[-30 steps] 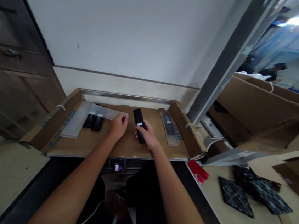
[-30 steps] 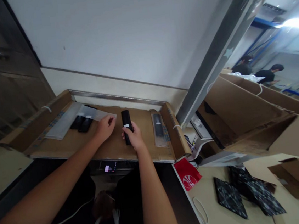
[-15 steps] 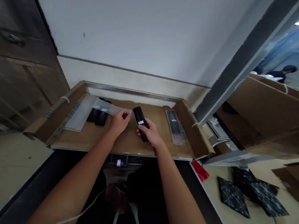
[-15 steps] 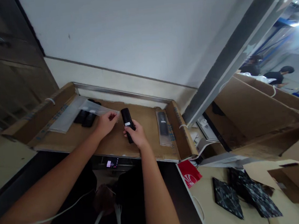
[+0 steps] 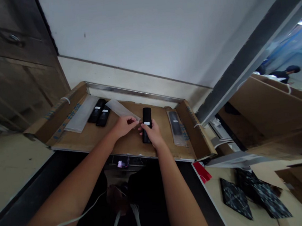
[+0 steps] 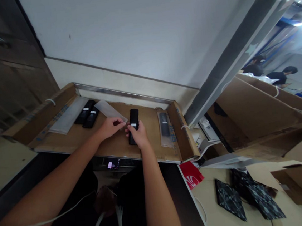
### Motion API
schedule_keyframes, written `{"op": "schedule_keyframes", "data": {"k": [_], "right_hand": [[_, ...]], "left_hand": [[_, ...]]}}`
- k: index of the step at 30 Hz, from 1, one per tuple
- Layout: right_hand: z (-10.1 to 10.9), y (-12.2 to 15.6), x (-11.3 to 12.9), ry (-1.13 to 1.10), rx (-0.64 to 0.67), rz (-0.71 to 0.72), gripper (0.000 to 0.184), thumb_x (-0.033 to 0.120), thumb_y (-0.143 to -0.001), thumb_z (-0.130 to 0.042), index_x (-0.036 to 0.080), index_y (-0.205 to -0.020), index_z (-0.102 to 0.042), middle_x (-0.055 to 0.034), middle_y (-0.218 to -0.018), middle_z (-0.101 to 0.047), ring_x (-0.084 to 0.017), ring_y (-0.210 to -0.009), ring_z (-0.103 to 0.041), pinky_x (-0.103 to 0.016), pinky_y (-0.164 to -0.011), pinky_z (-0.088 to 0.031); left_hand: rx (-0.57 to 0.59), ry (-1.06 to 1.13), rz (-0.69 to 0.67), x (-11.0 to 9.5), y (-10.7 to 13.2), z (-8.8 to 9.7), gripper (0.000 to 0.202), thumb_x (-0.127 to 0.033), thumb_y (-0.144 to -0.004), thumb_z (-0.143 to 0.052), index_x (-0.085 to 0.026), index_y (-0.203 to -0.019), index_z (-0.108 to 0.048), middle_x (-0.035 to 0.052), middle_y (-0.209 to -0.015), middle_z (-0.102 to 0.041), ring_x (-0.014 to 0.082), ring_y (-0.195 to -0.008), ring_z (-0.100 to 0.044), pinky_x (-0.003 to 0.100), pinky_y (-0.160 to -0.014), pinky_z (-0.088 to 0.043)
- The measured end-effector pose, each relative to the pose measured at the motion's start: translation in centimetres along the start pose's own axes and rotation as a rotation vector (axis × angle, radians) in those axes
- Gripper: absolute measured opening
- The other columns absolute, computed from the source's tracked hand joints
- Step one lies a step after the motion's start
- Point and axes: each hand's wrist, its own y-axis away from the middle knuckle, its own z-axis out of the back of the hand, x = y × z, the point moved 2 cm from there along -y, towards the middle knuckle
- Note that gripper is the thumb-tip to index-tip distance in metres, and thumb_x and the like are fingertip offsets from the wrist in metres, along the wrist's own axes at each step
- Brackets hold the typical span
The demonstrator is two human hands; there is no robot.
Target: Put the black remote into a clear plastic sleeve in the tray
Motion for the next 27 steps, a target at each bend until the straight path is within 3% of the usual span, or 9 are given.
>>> {"op": "schedule_keyframes", "data": {"k": [5,13,17,21,27], "right_hand": [[-0.03,-0.14,0.10,0.053,-0.062,0.017,0.036,0.038,-0.071,-0.076,0.021,-0.089,-0.050,0.0047,-0.067,-0.063,-0.013,-0.054,-0.063,-0.023,-0.045,-0.054],[-0.01,0.07,0.32,0.043,-0.112,0.004,0.039,0.031,-0.067,-0.079,0.021,-0.090,-0.049,0.0033,-0.070,-0.065,-0.014,-0.059,-0.066,-0.024,-0.047,-0.056],[-0.02,0.08,0.29,0.031,-0.098,0.009,0.040,0.030,-0.065,-0.079,0.021,-0.090,-0.048,0.0039,-0.071,-0.064,-0.015,-0.062,-0.066,-0.023,-0.048,-0.057],[-0.09,-0.08,0.17,0.050,-0.112,0.013,0.040,0.031,-0.065,-0.078,0.021,-0.089,-0.048,0.0046,-0.071,-0.062,-0.014,-0.060,-0.066,-0.023,-0.047,-0.056],[-0.20,0.10,0.20,0.091,-0.093,0.000,0.038,0.038,-0.070,-0.075,0.022,-0.091,-0.048,0.0071,-0.064,-0.058,-0.013,-0.052,-0.063,-0.021,-0.042,-0.052]], "left_hand": [[0.091,0.010,0.014,-1.07,0.64,-0.56,0.025,-0.040,-0.080,-0.064,-0.017,-0.071,-0.069,-0.0006,-0.066,-0.065,0.0131,-0.062,-0.054,0.026,-0.059,-0.040],[0.102,0.014,-0.001,-1.05,0.71,-0.57,0.018,-0.030,-0.081,-0.059,-0.017,-0.075,-0.070,-0.0007,-0.068,-0.066,0.0133,-0.064,-0.055,0.026,-0.062,-0.042],[0.081,0.017,-0.013,-0.85,0.57,-0.60,0.022,-0.032,-0.084,-0.055,-0.017,-0.075,-0.067,-0.0013,-0.068,-0.064,0.0128,-0.063,-0.053,0.026,-0.063,-0.042],[0.003,0.015,-0.009,-0.52,0.46,-0.62,0.021,-0.033,-0.085,-0.054,-0.017,-0.078,-0.065,-0.0004,-0.071,-0.063,0.0135,-0.065,-0.054,0.027,-0.065,-0.044],[-0.248,-0.141,-0.074,-0.47,0.67,-0.20,0.016,-0.031,-0.088,-0.056,-0.018,-0.083,-0.062,0.0030,-0.081,-0.065,0.0160,-0.074,-0.057,0.030,-0.072,-0.046]]}}
